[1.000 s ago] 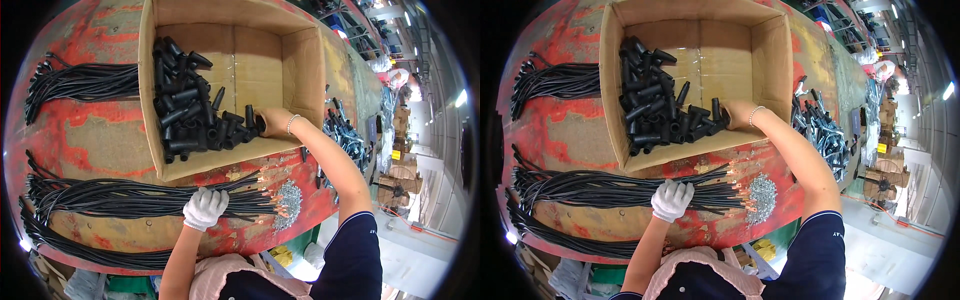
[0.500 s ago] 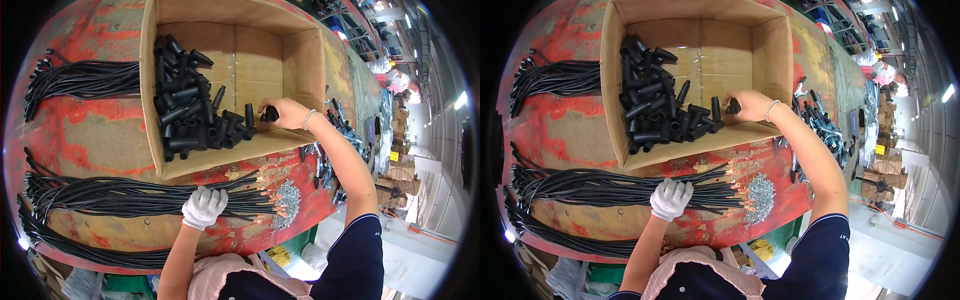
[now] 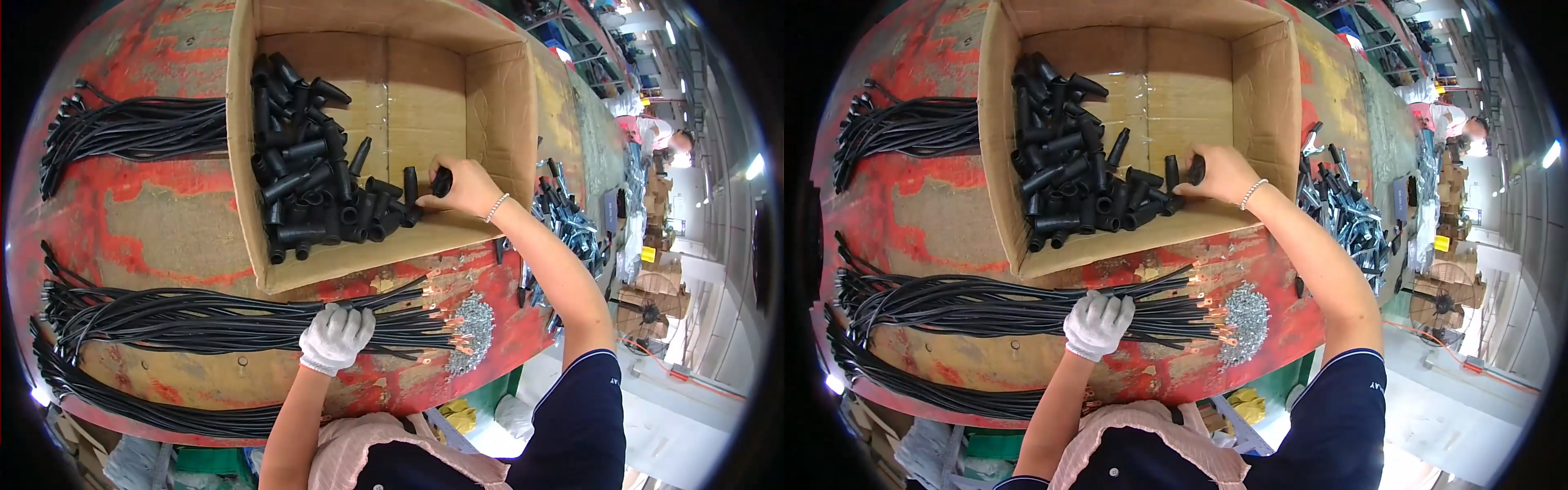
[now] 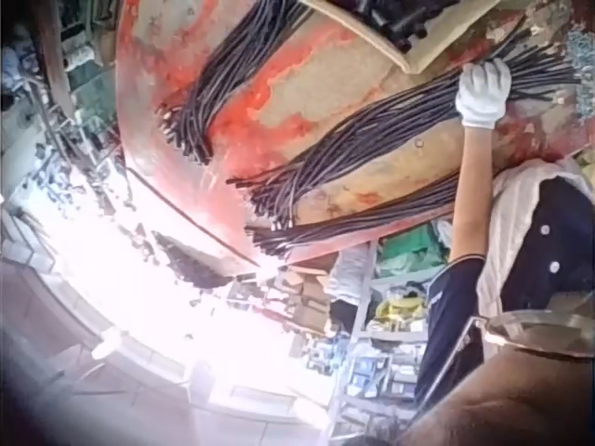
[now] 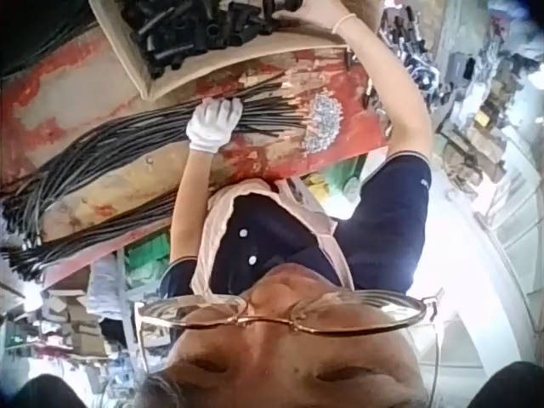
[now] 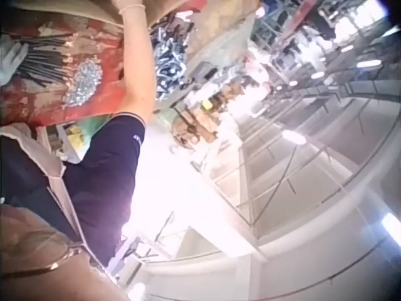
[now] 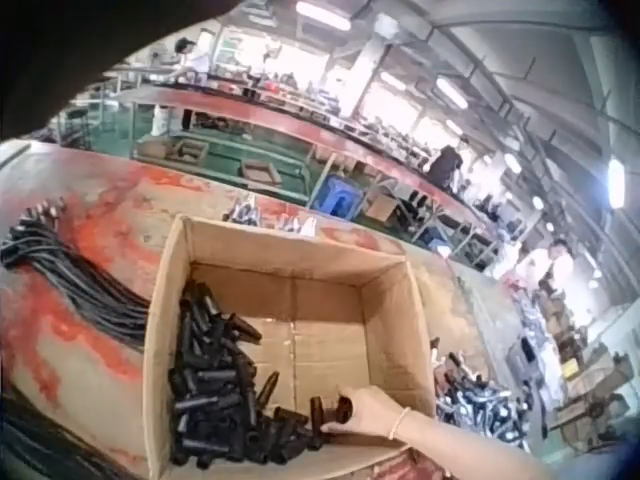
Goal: Assembling electrical cables by sliding rubber boots onto the wire ends.
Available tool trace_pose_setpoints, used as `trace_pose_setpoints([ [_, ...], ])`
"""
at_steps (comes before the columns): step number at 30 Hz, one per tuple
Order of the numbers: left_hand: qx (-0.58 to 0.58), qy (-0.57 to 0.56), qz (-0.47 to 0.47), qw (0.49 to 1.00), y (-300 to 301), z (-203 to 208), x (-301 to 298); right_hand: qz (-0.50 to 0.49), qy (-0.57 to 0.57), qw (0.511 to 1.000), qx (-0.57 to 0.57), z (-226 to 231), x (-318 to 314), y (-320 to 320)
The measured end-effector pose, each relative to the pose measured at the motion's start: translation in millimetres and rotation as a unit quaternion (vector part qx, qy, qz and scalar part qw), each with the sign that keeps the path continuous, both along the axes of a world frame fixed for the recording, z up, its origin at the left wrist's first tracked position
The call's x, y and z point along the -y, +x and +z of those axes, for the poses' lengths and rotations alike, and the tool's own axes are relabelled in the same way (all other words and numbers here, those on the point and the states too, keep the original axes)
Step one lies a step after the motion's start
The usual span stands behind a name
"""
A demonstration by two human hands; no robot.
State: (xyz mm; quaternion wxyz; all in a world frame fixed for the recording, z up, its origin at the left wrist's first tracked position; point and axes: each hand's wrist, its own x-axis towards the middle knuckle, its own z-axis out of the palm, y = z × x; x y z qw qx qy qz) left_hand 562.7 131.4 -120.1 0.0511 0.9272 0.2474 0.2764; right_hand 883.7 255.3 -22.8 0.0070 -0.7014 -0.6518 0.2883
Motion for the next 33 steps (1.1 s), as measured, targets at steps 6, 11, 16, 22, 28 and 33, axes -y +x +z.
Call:
trace_pose_setpoints([
  [6,0.019,-0.021,0.006,1.000,3,6,-3,0.179,0.086,0.976,0.089,-11,3,8],
  [11,0.009,-0.020,0.012,1.000,6,8,-2,0.408,0.152,0.888,0.145,-37,1,11],
  [16,-0.007,-0.035,0.006,0.999,7,-1,6,0.320,0.142,0.926,0.144,-33,0,10],
  [22,-0.103,-0.141,0.022,0.984,8,19,11,-0.171,0.349,0.868,-0.309,68,75,-12],
  [28,-0.155,-0.245,0.082,0.953,24,80,-11,-0.332,0.437,0.385,-0.742,92,256,-46],
  [33,-0.159,-0.489,0.118,0.850,11,147,-33,-0.411,0.450,0.325,-0.723,59,339,-93],
])
